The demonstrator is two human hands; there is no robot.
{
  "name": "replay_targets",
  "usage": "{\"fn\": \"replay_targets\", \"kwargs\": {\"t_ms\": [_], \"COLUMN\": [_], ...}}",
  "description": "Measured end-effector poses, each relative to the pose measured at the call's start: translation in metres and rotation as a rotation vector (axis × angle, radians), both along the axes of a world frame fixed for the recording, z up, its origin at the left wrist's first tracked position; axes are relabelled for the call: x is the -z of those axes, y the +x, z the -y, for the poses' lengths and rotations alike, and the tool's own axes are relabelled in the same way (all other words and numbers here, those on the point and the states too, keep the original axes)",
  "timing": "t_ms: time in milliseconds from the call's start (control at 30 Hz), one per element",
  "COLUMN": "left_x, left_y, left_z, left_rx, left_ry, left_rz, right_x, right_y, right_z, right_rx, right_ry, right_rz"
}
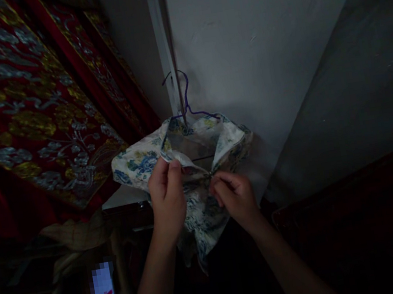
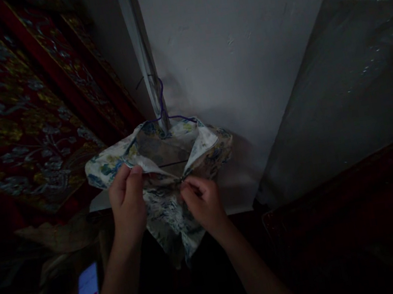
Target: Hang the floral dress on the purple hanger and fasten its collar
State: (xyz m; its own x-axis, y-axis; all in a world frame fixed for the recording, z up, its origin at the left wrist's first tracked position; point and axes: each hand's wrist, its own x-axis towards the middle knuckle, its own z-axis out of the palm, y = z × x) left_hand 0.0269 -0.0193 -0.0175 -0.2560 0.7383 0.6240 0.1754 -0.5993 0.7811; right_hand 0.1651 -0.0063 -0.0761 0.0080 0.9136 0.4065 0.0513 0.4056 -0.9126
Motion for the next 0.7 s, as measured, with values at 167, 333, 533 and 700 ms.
{"fn": "replay_targets", "kwargs": {"t_ms": [167, 333, 533, 700], "left_x": [0.002, 0.009, 0.016, 0.013], "left_y": [0.003, 0.002, 0.001, 0.002], "left_z": [0.006, 0.005, 0.003, 0.003], "left_rx": [0.057, 0.154, 0.262, 0.259], "left_ry": [-0.007, -0.012, -0.028, -0.022], "left_rz": [0.005, 0.066, 0.186, 0.200], "right_x": [-0.007, -0.005, -0.005, -0.007], "right_y": [0.000, 0.000, -0.001, -0.002], "right_z": [0.012, 0.020, 0.024, 0.026], "right_rx": [-0.030, -0.074, -0.107, -0.131], "right_ry": [-0.031, -0.032, -0.032, -0.016], "right_rz": [-0.027, -0.018, -0.032, -0.045]}}
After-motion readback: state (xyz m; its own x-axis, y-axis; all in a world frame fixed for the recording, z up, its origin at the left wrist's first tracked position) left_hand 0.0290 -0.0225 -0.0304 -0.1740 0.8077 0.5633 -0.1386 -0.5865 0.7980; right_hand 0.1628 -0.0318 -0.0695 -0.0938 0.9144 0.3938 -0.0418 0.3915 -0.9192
